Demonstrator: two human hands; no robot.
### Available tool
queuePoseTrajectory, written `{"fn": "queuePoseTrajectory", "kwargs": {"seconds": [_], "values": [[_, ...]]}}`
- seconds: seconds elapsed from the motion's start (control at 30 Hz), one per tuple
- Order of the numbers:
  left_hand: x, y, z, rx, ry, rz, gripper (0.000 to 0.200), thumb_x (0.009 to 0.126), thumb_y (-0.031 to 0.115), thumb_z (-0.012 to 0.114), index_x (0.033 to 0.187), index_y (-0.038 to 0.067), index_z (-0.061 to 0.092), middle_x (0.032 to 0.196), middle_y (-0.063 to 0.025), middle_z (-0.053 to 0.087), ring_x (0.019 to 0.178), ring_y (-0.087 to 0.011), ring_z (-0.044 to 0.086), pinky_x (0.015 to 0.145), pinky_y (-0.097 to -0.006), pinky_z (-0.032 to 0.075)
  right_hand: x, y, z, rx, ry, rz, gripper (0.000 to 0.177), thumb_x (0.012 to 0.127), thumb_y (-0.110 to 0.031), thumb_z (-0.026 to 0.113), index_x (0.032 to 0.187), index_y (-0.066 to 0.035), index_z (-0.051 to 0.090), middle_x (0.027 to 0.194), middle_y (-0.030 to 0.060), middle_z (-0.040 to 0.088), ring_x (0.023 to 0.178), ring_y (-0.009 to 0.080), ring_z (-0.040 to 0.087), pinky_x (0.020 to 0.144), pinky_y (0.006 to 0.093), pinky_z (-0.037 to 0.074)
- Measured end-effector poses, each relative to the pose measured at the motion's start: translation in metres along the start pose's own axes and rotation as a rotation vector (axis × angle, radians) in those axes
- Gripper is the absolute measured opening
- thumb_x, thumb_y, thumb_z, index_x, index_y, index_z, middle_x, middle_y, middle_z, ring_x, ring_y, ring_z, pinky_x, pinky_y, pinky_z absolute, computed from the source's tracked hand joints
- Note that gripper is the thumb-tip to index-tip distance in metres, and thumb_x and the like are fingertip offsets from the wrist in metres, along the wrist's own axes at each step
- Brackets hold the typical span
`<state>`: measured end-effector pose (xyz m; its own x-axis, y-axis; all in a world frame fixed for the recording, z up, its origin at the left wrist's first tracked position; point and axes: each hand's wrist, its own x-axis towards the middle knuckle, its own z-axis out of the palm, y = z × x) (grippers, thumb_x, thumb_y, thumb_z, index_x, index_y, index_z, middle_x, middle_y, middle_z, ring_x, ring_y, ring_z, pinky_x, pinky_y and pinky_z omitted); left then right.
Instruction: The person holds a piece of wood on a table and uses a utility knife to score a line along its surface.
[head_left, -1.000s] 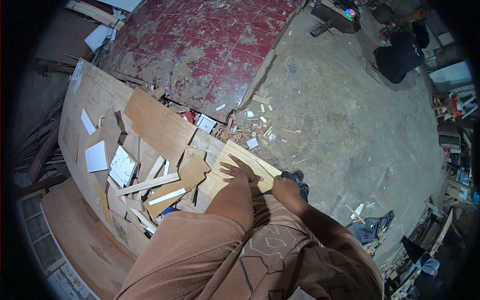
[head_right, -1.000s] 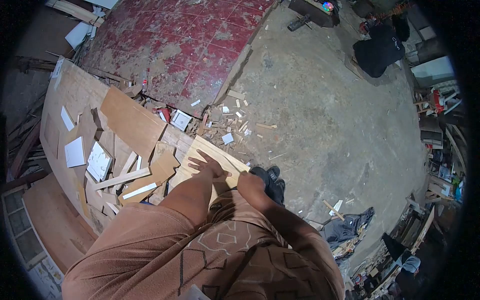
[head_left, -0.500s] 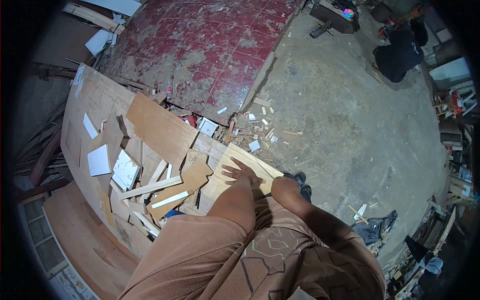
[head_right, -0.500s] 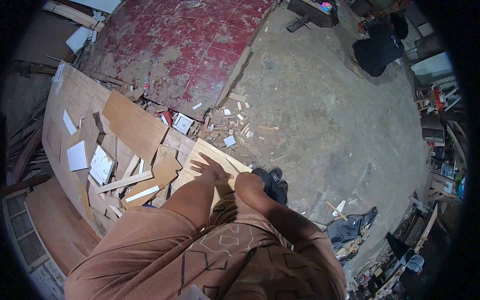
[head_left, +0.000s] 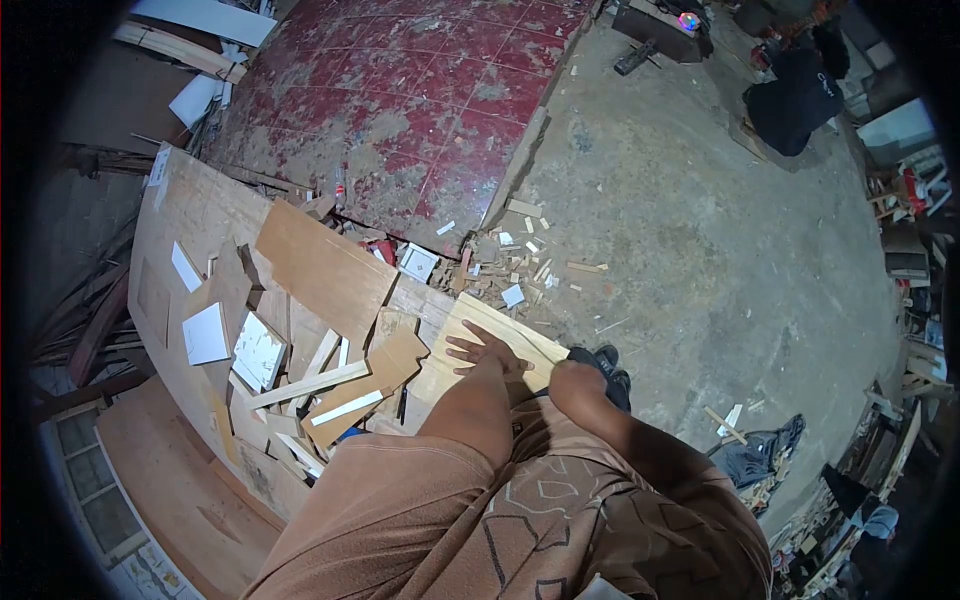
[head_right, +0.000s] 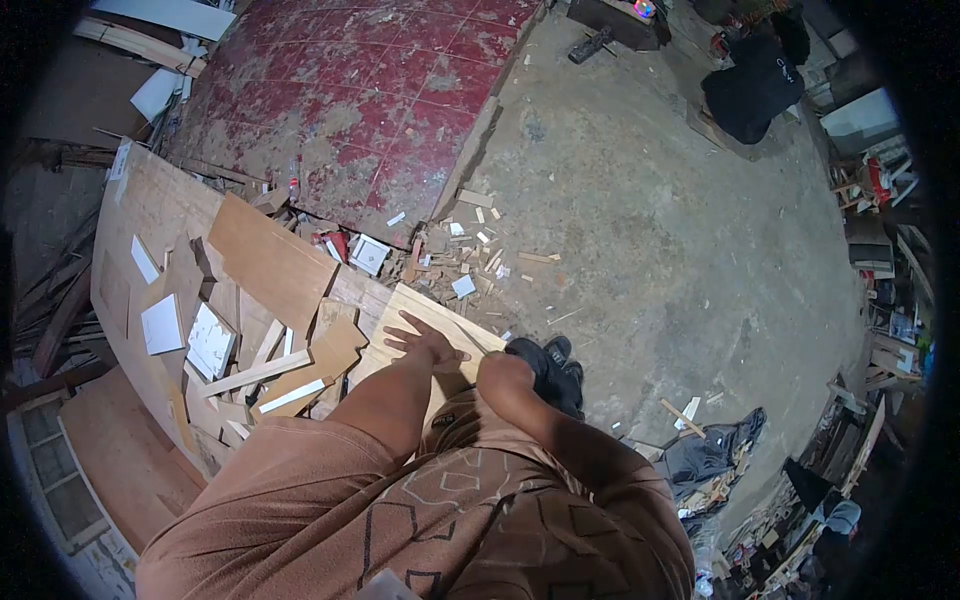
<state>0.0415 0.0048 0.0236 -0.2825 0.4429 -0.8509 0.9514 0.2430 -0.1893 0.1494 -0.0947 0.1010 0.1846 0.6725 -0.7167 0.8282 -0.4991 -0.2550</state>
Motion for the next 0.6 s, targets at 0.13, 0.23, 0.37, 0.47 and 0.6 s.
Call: {"fn": "queuePoseTrajectory", "kwargs": {"seconds": [0.13, 0.23, 0.37, 0.47, 0.6], "values": [[0.004, 0.002, 0.001, 0.023, 0.002, -0.003, 0.163, 0.052, 0.057, 0.087, 0.127, 0.008, -0.049, 0.137, -0.0392, -0.038, 0.133, -0.0551, -0.027, 0.103, -0.0755, 0.008, -0.015, -0.014, -0.025, -0.012, 0.013, 0.057, 0.023, 0.084, -0.014, 0.052, 0.093, -0.003, 0.069, 0.090, 0.0158, 0.071, 0.082, 0.0329, 0.071, 0.068, 0.0424, 0.057], [0.092, -0.011, 0.060, -0.379, 0.402, 0.414, 0.159, 0.057, 0.054, 0.086, 0.127, 0.009, -0.049, 0.137, -0.0386, -0.038, 0.133, -0.0550, -0.027, 0.103, -0.0750, 0.007, 0.003, -0.036, -0.026, -0.017, -0.005, 0.084, 0.022, 0.084, -0.016, 0.054, 0.094, -0.004, 0.070, 0.091, 0.0140, 0.071, 0.083, 0.0309, 0.071, 0.068, 0.0411, 0.057], [-0.001, 0.007, 0.002, -0.013, 0.027, -0.056, 0.152, 0.064, 0.048, 0.084, 0.127, 0.011, -0.050, 0.138, -0.0375, -0.038, 0.133, -0.0546, -0.027, 0.105, -0.0730, 0.007, 0.069, -0.027, 0.039, -0.003, 0.094, -0.036, 0.021, 0.083, -0.017, 0.058, 0.094, -0.006, 0.072, 0.090, 0.0149, 0.071, 0.082, 0.0304, 0.071, 0.068, 0.0399, 0.057], [0.004, 0.006, 0.004, -0.018, 0.035, -0.058, 0.155, 0.062, 0.050, 0.085, 0.126, 0.010, -0.050, 0.138, -0.0374, -0.039, 0.134, -0.0541, -0.026, 0.105, -0.0722, 0.008, 0.067, -0.014, 0.046, 0.034, 0.096, -0.021, 0.021, 0.083, -0.016, 0.057, 0.095, -0.005, 0.071, 0.090, 0.0163, 0.071, 0.082, 0.0312, 0.071, 0.067, 0.0412, 0.057], [0.016, 0.001, 0.008, 0.061, -0.007, -0.052, 0.159, 0.058, 0.054, 0.086, 0.124, 0.011, -0.052, 0.137, -0.0372, -0.040, 0.135, -0.0528, -0.025, 0.105, -0.0722, 0.008, 0.003, -0.018, 0.000, -0.023, 0.016, 0.026, 0.021, 0.083, -0.016, 0.056, 0.094, -0.002, 0.069, 0.087, 0.0197, 0.070, 0.081, 0.0308, 0.071, 0.065, 0.0427, 0.057]]}}
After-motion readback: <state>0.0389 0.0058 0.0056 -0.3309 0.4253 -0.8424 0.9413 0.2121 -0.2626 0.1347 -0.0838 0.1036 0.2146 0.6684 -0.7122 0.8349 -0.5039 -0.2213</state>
